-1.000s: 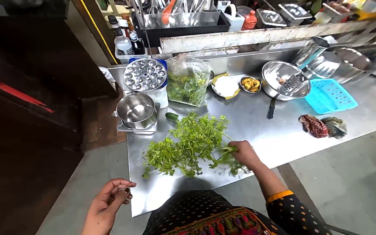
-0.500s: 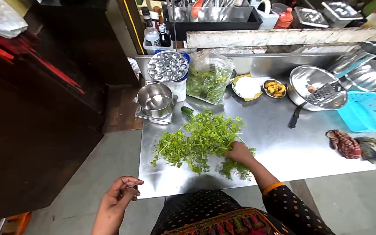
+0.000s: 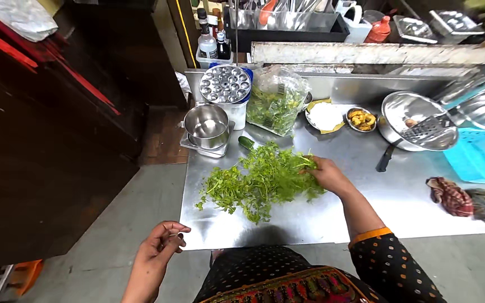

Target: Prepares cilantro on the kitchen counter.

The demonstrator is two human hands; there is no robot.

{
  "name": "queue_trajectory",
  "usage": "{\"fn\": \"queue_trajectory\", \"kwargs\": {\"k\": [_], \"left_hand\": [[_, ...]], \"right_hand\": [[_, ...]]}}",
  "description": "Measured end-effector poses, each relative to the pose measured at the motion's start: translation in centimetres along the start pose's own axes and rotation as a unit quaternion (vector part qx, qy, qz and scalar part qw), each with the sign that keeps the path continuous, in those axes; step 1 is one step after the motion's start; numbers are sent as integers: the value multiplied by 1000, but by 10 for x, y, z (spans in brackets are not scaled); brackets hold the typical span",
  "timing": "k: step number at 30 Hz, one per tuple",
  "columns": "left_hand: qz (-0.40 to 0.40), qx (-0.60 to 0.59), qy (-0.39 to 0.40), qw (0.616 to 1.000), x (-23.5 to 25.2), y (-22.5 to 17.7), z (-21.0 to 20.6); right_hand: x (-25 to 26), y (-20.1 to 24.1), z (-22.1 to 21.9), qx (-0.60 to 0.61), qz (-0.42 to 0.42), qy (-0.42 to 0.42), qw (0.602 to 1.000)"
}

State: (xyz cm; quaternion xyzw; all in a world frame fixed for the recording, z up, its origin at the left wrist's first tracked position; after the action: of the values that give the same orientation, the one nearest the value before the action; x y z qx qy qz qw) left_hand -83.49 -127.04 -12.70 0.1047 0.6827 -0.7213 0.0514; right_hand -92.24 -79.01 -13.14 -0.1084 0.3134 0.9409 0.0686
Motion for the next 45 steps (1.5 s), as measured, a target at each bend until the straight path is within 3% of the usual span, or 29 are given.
{"fn": "queue_trajectory", "kwargs": {"k": [5, 10, 14, 19, 21, 24, 27, 29, 33, 35, 38, 40, 42, 45], "left_hand": [[3, -4, -1, 1000, 0, 5, 4], [1, -5, 9, 1000, 7, 3, 7], [0, -7, 13, 1000, 11, 0, 13], [2, -6, 3, 1000, 12, -1, 42], [0, -8, -3, 1000, 14, -3, 55], [5, -7, -19, 1000, 20, -10, 74], [2, -3, -15, 1000, 31, -15, 91], [-4, -1, -1, 1000, 42, -18, 99], [-11, 7, 32, 999, 60, -25, 108], [-16, 11, 46, 999, 69, -27, 112], [-17, 21, 68, 997, 82, -28, 117], [-17, 29, 81, 996, 91, -30, 118], [-21, 32, 95, 995, 101, -32, 115], [-26, 36, 111, 993, 112, -34, 110]], "right_hand": [[-6, 14, -11, 19, -43, -128, 991], [1, 56, -72, -149, 95, 12, 984], [19, 78, -133, -276, 23, 127, 952], [40, 65, -156, -299, -49, 99, 948], [47, 61, -138, -230, -36, 58, 971], [44, 74, -93, -16, -44, -16, 999], [25, 75, -58, 236, -81, -58, 967], [12, 65, -50, 323, -111, -78, 937], [-2, 21, -54, 200, -151, -125, 960], [-14, -5, -55, 145, -184, -196, 952], [-41, -16, -48, 200, -216, -299, 908], [-56, -16, -44, 295, -187, -334, 875], [-62, -17, -45, 362, -139, -333, 860], [-60, -8, -52, 318, -102, -272, 902]]}}
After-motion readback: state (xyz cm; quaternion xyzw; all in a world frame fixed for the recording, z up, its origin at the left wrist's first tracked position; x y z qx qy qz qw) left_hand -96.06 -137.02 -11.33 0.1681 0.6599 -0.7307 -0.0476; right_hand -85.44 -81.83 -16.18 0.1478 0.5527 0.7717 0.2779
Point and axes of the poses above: each hand's wrist, its own x-axis towards the middle knuckle, its own z-axis out of the back of the hand, y = z × x, the point moved 1 cm from there along x, towards the middle knuckle, and after that the axes turned 9 degrees about -x, right-handed, at the moved point
